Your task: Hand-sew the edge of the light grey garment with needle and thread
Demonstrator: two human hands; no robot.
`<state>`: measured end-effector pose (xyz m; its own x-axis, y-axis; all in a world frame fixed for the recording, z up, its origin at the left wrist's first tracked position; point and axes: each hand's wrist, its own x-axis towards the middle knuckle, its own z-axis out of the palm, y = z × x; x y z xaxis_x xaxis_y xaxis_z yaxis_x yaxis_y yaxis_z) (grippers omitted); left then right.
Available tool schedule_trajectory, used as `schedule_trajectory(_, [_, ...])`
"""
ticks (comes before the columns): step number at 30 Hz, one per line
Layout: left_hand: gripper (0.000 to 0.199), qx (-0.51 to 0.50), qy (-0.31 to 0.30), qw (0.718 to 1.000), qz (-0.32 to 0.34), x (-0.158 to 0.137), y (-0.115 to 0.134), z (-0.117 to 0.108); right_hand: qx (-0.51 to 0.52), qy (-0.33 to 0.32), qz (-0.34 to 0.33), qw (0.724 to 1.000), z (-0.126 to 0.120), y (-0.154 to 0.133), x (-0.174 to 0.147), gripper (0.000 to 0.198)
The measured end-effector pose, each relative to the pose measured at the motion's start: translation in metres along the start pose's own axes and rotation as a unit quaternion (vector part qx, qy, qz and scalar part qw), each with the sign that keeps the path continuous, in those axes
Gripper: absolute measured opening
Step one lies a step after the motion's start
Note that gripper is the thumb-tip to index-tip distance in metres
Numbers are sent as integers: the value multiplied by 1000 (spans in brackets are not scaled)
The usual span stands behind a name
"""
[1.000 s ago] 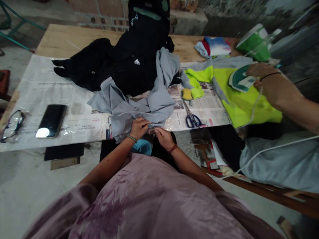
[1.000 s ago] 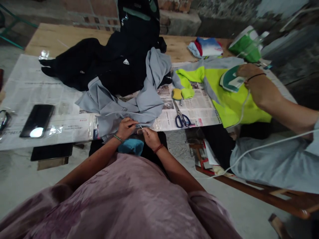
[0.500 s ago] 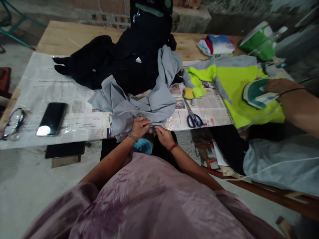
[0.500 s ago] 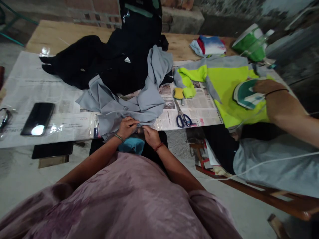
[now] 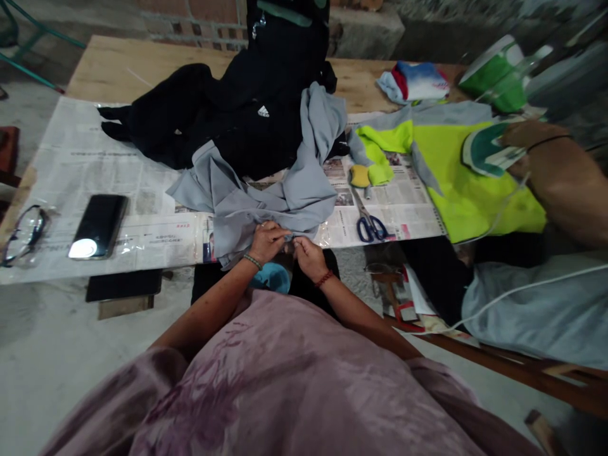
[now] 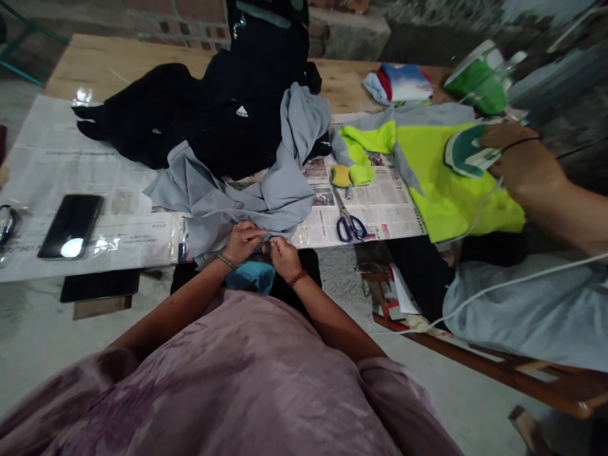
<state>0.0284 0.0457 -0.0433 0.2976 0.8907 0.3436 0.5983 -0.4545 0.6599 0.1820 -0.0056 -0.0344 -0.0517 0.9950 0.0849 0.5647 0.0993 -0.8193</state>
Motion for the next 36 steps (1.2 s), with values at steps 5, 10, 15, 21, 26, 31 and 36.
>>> schedule_trajectory(5, [24,-14,-17,1000,0,1,-3,0,27,18,59,998,8,-4,1,22])
schedule_trajectory(10, [27,-5,-26,1000,11,0,-4,0,46,33,73,996,11,-3,1,23])
schedule_trajectory(15, [26,15,-58,998,26,1,3,-3,65,46,76,994,13,-1,1,26])
schedule_trajectory(21, [19,9,-19,1000,23,0,7,-3,103,41,79,991,11,-6,2,27])
schedule_trajectory(26, [12,-20,31,998,42,-2,1,2,113,17,93,989,8,-10,-1,26])
schedule_trajectory(31, [10,-58,41,997,44,-3,-2,2,133,19,127,983,7,-14,-3,25])
schedule_trajectory(36, [9,-68,22,997,10,-6,-4,3,113,19,129,985,6,-15,-3,30])
